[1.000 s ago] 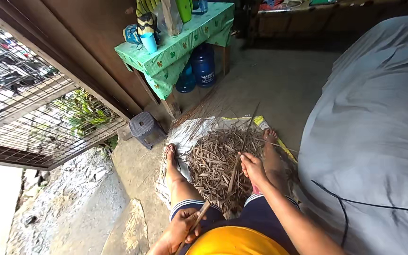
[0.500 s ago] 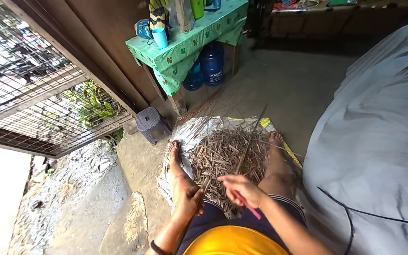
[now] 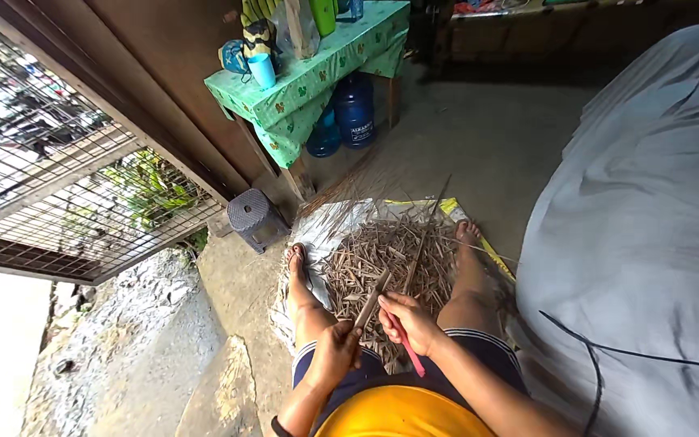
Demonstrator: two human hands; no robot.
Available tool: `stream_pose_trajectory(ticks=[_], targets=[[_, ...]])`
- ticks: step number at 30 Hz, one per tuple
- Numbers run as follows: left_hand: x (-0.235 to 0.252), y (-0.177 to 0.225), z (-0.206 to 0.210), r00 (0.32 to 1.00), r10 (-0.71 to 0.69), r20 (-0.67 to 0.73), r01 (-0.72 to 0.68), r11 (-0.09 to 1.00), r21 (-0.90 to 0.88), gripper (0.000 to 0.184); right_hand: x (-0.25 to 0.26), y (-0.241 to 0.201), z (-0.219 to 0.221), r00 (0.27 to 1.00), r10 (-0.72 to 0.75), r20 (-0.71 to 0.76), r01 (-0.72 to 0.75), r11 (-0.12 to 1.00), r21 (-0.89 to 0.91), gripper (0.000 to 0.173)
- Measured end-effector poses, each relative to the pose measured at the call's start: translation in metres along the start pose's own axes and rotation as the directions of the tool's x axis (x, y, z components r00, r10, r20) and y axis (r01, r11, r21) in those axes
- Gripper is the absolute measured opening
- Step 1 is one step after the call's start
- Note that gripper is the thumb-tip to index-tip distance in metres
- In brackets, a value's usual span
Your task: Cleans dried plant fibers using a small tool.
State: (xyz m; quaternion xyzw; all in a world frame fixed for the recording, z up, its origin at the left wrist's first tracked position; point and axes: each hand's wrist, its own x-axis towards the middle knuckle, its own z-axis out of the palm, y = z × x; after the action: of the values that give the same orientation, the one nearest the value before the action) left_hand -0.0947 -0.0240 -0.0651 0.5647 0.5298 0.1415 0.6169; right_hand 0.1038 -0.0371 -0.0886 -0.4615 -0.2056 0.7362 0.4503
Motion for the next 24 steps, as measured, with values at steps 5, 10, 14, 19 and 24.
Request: stream_pose_trajectory(ticks=[5, 10, 14, 19, 24], targets=[[-0.001, 0.0, -0.003, 0.996, -0.07, 0.053, 0.077, 0.987, -0.141, 0.025, 0.006, 0.011, -0.007, 0.991, -0.135, -0.002, 0.133, 0.979, -0.154, 0.018], [-0.008, -0.005, -0.014, 0.976, -0.152, 0.153, 0.19, 0.944, -0.27, 0.028, 0.009, 0.018, -0.019, 0.968, -0.234, 0.09, 0.25, 0.893, -0.374, 0.019], [-0.01, -0.013, -0.018, 0.974, -0.15, 0.168, 0.187, 0.953, -0.237, 0.025, 0.016, 0.016, -0.03, 0.964, -0.222, 0.144, 0.257, 0.657, -0.709, 0.03], [-0.015, -0.014, -0.018, 0.977, -0.15, 0.151, 0.177, 0.965, -0.192, 0.025, 0.023, 0.0, -0.039, 0.943, -0.311, -0.118, 0.054, 0.491, -0.869, 0.04], [-0.014, -0.02, -0.018, 0.98, -0.173, 0.097, 0.188, 0.965, -0.181, 0.025, 0.017, -0.012, -0.048, 0.892, -0.333, -0.307, 0.015, 0.698, -0.716, 0.038]])
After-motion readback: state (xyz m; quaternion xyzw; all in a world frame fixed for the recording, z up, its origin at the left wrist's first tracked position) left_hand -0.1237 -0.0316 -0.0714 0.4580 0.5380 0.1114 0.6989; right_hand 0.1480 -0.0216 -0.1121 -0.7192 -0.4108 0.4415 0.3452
